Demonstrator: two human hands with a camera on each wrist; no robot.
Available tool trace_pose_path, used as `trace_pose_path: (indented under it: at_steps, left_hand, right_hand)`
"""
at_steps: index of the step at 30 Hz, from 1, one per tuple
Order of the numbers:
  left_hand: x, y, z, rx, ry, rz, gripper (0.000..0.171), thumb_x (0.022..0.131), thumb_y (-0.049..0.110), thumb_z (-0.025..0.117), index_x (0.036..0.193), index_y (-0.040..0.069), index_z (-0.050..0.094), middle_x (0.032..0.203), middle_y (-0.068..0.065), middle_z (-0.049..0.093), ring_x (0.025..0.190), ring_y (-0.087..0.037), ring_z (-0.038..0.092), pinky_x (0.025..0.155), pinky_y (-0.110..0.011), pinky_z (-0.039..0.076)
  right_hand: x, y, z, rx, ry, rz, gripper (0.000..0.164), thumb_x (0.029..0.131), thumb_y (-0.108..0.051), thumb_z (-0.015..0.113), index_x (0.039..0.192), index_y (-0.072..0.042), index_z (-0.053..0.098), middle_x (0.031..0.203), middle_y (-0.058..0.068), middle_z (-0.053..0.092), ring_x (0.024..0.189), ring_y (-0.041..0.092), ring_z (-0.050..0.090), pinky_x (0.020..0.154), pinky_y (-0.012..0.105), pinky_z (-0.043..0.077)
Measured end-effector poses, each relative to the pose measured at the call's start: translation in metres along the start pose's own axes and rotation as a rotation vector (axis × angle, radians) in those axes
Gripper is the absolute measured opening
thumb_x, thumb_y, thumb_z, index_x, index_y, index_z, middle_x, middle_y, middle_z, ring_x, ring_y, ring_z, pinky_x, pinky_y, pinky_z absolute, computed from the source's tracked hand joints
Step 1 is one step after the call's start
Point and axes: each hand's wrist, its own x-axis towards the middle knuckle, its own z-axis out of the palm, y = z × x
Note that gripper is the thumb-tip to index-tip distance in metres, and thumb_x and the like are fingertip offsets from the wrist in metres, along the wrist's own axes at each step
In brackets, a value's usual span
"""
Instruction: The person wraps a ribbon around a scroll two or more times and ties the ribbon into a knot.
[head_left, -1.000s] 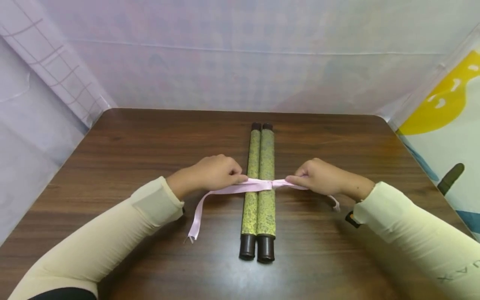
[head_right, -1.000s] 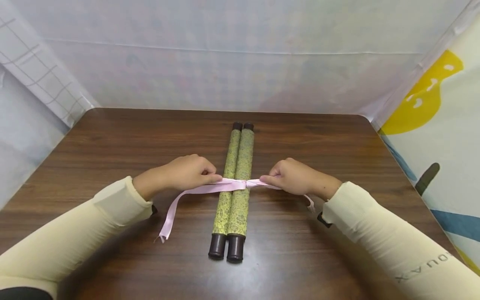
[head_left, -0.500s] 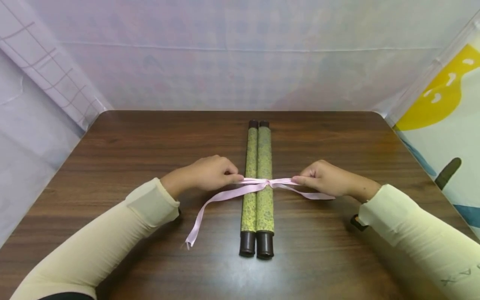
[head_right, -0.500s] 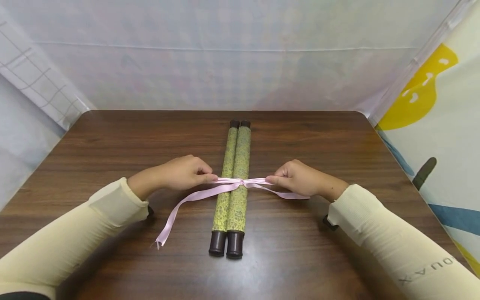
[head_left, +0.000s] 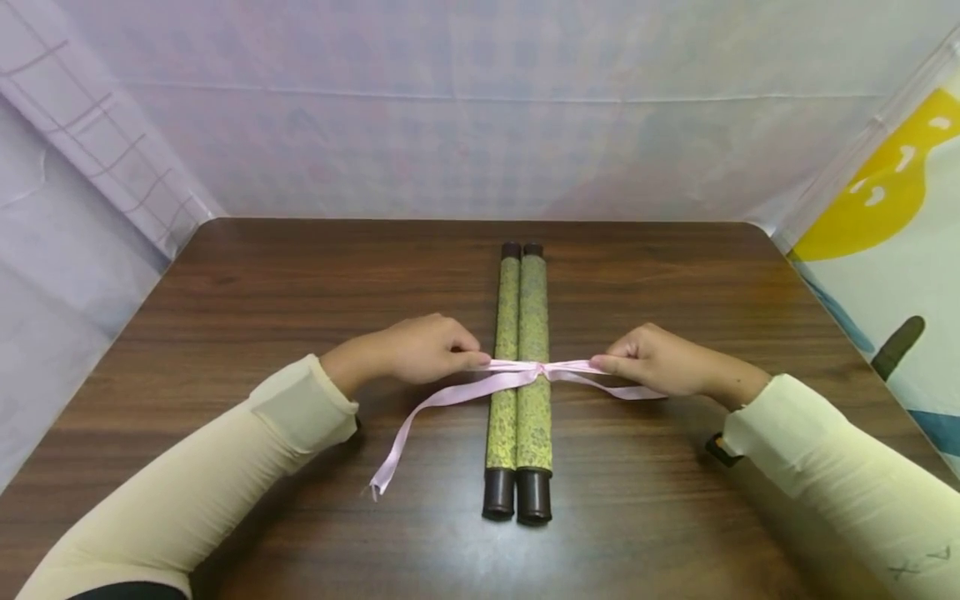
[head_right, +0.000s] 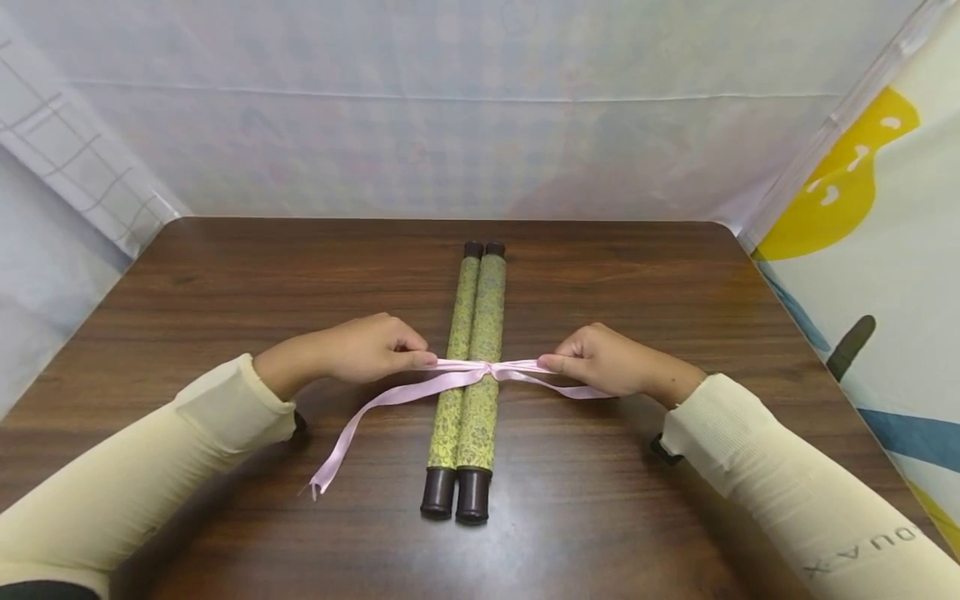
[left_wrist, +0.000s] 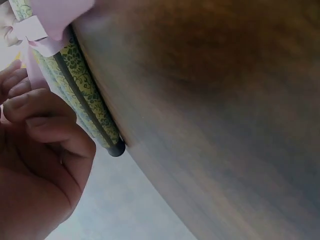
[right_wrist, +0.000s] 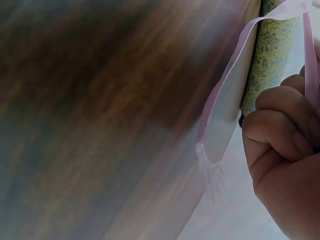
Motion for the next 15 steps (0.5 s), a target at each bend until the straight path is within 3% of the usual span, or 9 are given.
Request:
trace_pose_path:
  at_steps: [4,9,12,15]
  left_hand:
    - [-0.001,0.001,0.000,-0.072,-0.015,0.060,0.043,0.097,0.035,0.049,0.066,0.006,0.057,0.054,0.006,0.039,0.049,-0.007,0.036,0.048,-0.023,0.033]
    - [-0.005,0.000,0.001,-0.139,-0.018,0.104,0.042,0.098,0.030,0.050,0.065,0.003,0.054,0.054,0.005,0.037,0.049,-0.007,0.034,0.049,-0.023,0.032]
    - [-0.008,-0.005,0.004,-0.142,-0.005,0.099,0.041,0.098,0.028,0.049,0.065,0.005,0.054,0.054,0.004,0.042,0.049,-0.007,0.037,0.049,-0.023,0.034]
    - [-0.013,-0.009,0.004,-0.231,-0.044,0.067,0.035,0.098,0.028,0.048,0.073,0.007,0.059,0.059,-0.003,0.054,0.047,-0.009,0.047,0.046,-0.023,0.041]
  right_hand:
    - [-0.002,0.010,0.002,0.026,-0.006,0.003,0.047,0.095,-0.026,0.055,0.052,-0.010,0.046,0.050,-0.011,0.030,0.042,0.002,0.026,0.040,0.016,0.019]
    - [-0.002,0.007,0.002,0.051,-0.027,0.001,0.049,0.096,-0.030,0.053,0.052,-0.014,0.043,0.049,-0.011,0.030,0.042,0.001,0.026,0.041,0.016,0.020]
    - [0.000,0.003,0.001,0.018,-0.039,-0.009,0.049,0.096,-0.034,0.053,0.051,-0.017,0.041,0.048,-0.012,0.029,0.042,0.001,0.024,0.040,0.016,0.019]
    - [0.003,0.001,-0.003,-0.036,-0.032,-0.001,0.048,0.095,-0.037,0.053,0.052,-0.020,0.040,0.048,-0.011,0.029,0.042,0.001,0.024,0.041,0.017,0.021]
